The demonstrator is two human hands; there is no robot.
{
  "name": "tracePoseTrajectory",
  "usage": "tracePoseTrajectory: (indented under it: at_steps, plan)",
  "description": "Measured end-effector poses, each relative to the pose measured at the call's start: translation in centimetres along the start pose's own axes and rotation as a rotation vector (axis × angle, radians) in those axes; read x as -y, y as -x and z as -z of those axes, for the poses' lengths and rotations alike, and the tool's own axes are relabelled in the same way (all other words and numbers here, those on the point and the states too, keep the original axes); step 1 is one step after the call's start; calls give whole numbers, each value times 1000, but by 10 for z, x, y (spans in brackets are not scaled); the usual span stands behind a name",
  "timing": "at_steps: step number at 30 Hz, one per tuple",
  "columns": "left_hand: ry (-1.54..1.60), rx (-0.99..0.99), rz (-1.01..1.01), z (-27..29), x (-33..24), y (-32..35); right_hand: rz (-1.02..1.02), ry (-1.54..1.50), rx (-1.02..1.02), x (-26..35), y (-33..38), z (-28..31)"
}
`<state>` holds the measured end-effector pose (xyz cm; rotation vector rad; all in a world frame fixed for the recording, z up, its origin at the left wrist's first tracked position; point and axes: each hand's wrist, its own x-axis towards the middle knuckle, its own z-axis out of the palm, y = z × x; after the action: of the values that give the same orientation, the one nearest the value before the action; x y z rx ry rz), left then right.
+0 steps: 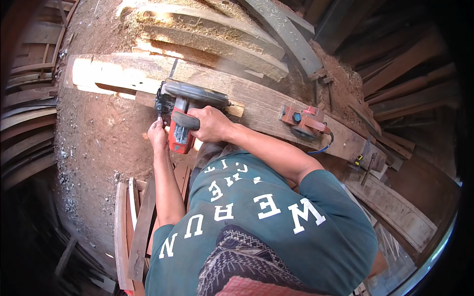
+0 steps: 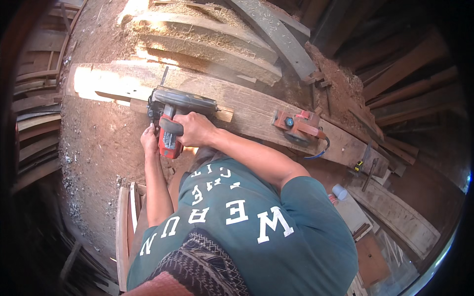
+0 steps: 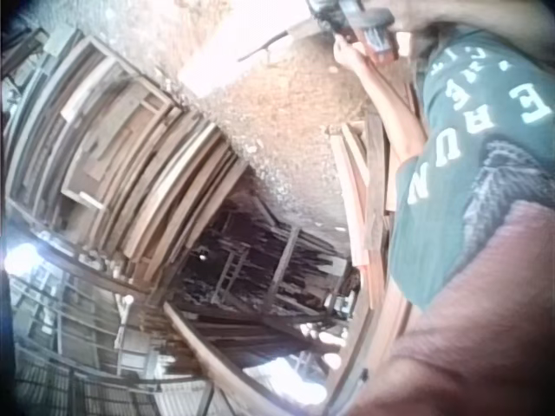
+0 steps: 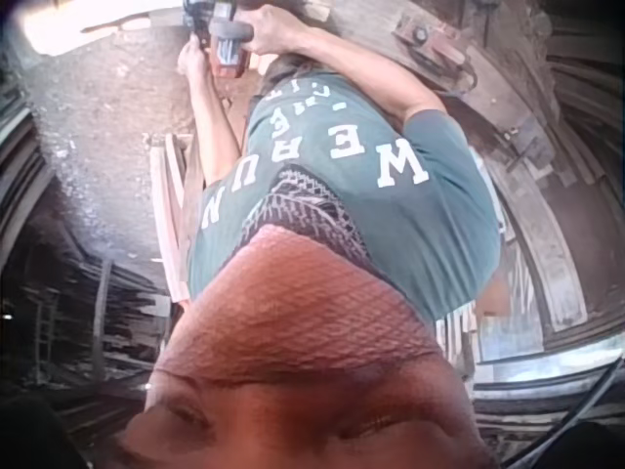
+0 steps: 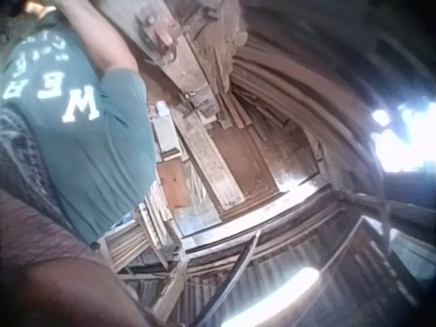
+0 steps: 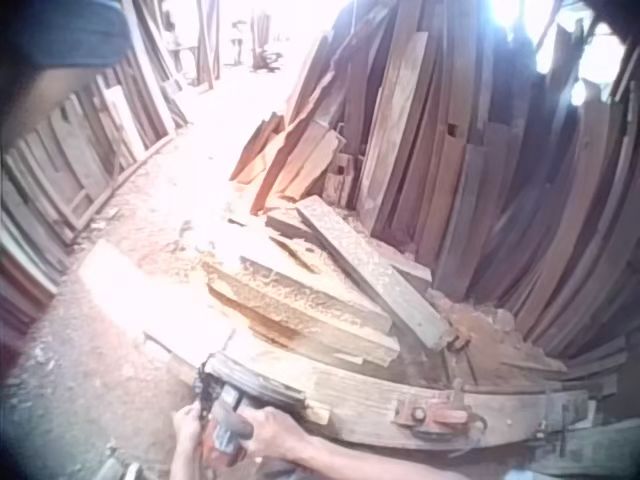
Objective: The person uses a circular saw to cut a plank of wood, then switches to an electric planer to smooth the surface of the cut piece. The person handles the wood pieces by hand, moving them aside after processing.
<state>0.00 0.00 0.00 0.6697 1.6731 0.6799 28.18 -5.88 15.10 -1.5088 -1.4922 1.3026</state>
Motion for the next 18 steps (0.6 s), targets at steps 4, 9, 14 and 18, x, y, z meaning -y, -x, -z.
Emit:
tracePoseTrajectory:
  at_steps: [4,9,14,18]
  plan:
    - [60,5,4,24,-36,-32,-3,12,3,19,-50,-22]
    - [54,13,5,20,-20,-22,7,4,-8,13,-32,-14]
    - [4,3,6,-16,-6,21,-6,-13,1,-4,12,10]
    - [61,28,25,-19,0,27,-21,-6,7,-4,19,14]
